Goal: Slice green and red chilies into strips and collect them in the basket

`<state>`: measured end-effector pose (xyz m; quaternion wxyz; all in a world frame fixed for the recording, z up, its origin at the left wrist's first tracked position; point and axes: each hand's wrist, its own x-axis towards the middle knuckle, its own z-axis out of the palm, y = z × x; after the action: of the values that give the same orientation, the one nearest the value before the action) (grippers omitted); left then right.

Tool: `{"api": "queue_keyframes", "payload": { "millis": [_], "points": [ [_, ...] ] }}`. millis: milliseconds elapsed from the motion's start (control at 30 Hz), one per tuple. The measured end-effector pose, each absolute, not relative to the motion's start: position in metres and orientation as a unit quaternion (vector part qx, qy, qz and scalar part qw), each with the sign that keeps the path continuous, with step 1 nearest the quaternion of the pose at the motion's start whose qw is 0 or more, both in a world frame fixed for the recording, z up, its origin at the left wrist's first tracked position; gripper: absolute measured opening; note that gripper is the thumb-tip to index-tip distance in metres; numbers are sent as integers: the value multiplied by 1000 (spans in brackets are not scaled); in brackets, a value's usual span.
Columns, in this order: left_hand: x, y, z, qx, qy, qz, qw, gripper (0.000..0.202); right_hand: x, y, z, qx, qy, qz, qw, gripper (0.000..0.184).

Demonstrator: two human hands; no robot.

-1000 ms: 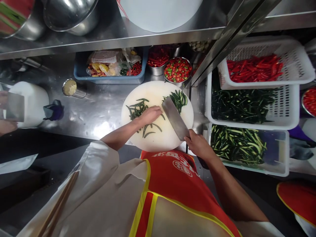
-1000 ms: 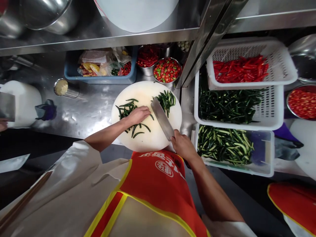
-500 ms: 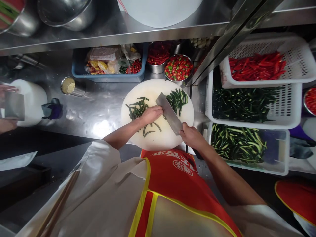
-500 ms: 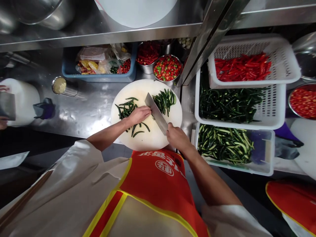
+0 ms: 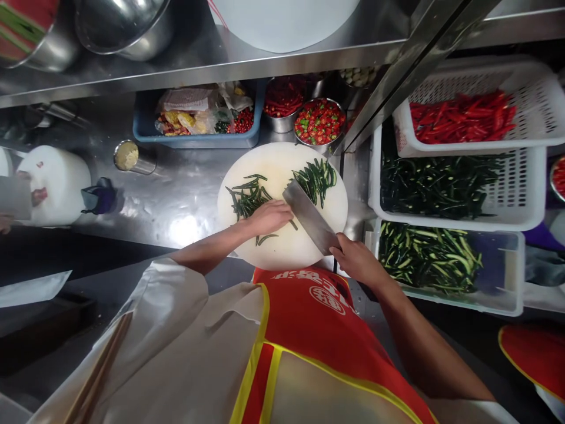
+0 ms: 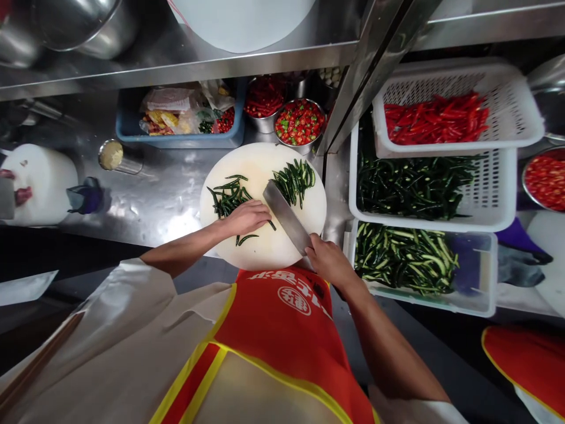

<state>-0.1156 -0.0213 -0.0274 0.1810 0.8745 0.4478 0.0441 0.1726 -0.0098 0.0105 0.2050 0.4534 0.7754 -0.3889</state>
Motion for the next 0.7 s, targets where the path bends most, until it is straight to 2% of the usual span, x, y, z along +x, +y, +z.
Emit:
{"api": "queue_keyframes", "payload": {
  "millis": [100, 267, 367, 700],
  "points": [
    [-113, -2, -28, 851, 491, 90, 165, 29, 170, -9, 7, 488, 753, -401, 184, 21],
    [-111, 14, -44, 831, 532, 43, 157, 26, 168, -9, 11, 497, 747, -405, 176, 21],
    [-110, 11, -53, 830, 532, 58, 157, 24, 167, -9, 17, 491, 755, -401, 170, 20],
    [-112, 3, -63, 837, 522, 91, 137, 28, 173, 11, 32, 434, 789, -365, 236, 22]
  ]
}}
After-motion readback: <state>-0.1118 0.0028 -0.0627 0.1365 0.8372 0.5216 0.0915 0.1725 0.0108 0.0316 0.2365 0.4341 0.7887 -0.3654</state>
